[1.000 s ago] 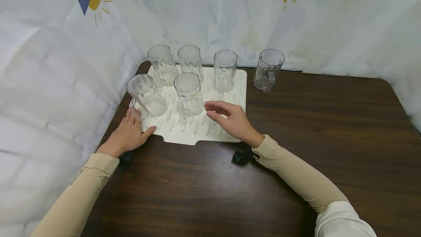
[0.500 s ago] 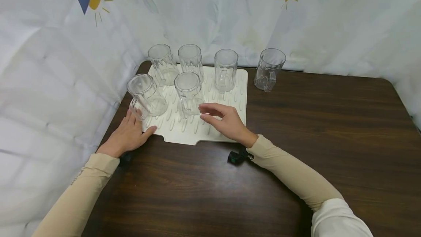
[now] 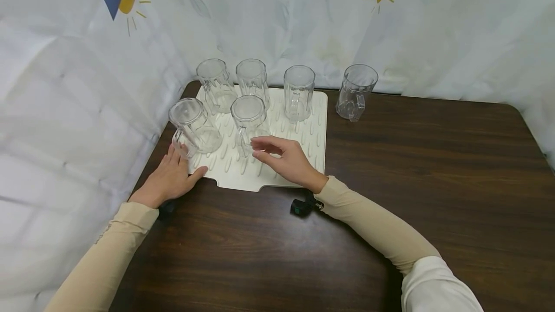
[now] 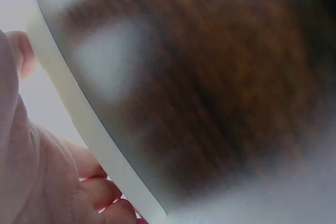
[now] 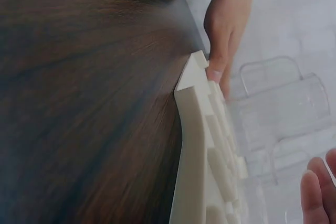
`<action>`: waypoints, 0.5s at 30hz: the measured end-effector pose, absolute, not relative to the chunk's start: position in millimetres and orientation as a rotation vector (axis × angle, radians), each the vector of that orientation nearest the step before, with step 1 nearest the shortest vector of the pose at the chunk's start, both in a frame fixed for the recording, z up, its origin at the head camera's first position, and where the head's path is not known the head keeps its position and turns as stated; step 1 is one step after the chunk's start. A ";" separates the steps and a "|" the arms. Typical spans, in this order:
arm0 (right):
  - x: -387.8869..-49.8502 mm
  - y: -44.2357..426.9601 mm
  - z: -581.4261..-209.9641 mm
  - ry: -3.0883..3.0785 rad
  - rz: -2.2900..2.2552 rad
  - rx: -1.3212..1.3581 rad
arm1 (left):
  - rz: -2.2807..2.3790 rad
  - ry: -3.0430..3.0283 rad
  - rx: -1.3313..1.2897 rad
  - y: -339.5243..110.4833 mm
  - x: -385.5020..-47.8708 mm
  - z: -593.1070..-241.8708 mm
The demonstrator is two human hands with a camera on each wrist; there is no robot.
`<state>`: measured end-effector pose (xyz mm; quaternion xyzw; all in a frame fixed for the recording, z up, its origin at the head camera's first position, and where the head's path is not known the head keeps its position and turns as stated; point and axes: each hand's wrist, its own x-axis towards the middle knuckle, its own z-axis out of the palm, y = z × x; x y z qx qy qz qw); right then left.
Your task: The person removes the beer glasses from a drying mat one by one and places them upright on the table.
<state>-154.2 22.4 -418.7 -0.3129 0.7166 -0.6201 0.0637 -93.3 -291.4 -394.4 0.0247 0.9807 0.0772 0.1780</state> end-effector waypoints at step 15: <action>-154.2 1.2 -413.9 2.202 -1.839 -0.949 | 0.213 2.793 0.092 -293.1 -92.6 -396.7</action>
